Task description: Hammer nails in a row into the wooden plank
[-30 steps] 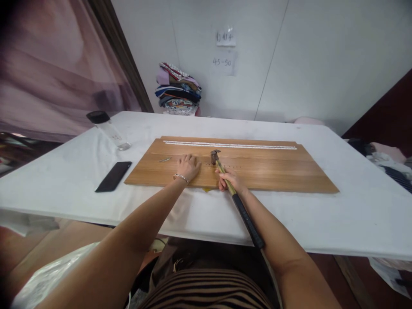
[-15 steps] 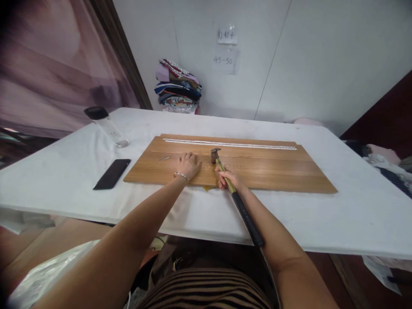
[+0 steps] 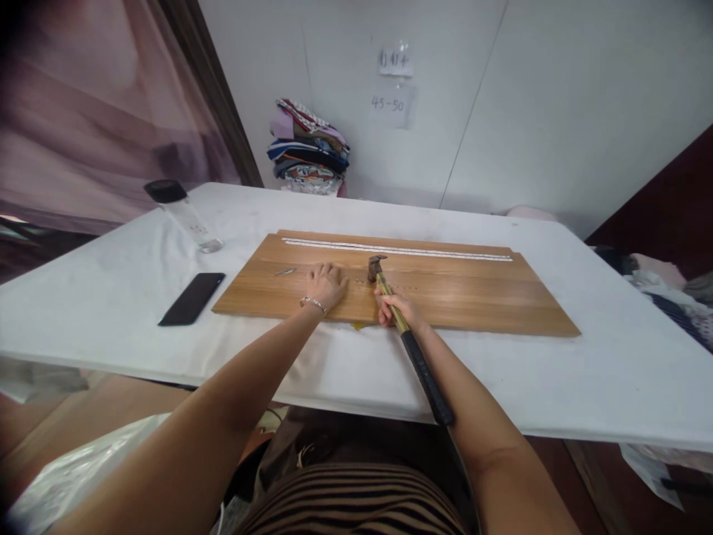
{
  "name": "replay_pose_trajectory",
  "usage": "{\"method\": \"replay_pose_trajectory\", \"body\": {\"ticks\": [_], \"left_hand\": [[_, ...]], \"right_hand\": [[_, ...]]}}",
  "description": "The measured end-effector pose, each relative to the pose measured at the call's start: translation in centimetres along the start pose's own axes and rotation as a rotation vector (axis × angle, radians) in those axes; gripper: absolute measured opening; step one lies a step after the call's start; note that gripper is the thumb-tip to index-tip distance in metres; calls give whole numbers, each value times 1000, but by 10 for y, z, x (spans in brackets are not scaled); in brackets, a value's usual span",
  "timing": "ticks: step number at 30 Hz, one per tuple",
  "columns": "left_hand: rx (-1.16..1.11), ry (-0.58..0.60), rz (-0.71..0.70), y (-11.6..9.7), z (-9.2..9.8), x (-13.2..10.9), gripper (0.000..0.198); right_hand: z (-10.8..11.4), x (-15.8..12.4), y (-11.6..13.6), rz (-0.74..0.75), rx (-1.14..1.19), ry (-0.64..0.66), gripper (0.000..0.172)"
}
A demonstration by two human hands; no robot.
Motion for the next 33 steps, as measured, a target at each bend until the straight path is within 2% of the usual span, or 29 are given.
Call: {"method": "replay_pose_trajectory", "body": {"ticks": [6, 12, 20, 28, 33], "left_hand": [[-2, -12, 9, 0, -3, 1, 42], [-2, -15, 0, -1, -2, 1, 42], [-15, -18, 2, -3, 1, -1, 40], [-23, -23, 8, -1, -3, 0, 40], [-38, -24, 6, -1, -2, 0, 41]], "right_hand": [[1, -1, -1, 26, 12, 9, 45], [-5, -3, 5, -40, -45, -11, 45], [-2, -5, 2, 22, -6, -26, 47], [-5, -4, 7, -50, -58, 1, 45], [-5, -2, 6, -37, -34, -11, 48]]}}
Point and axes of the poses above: each hand's wrist, its own x-axis towards the middle knuckle, its own z-axis out of the back of the hand, y = z × x, the point moved 2 cm from there along x, towards the middle knuckle, and after that the axes turned 1 degree about x, right-handed, at the moved point
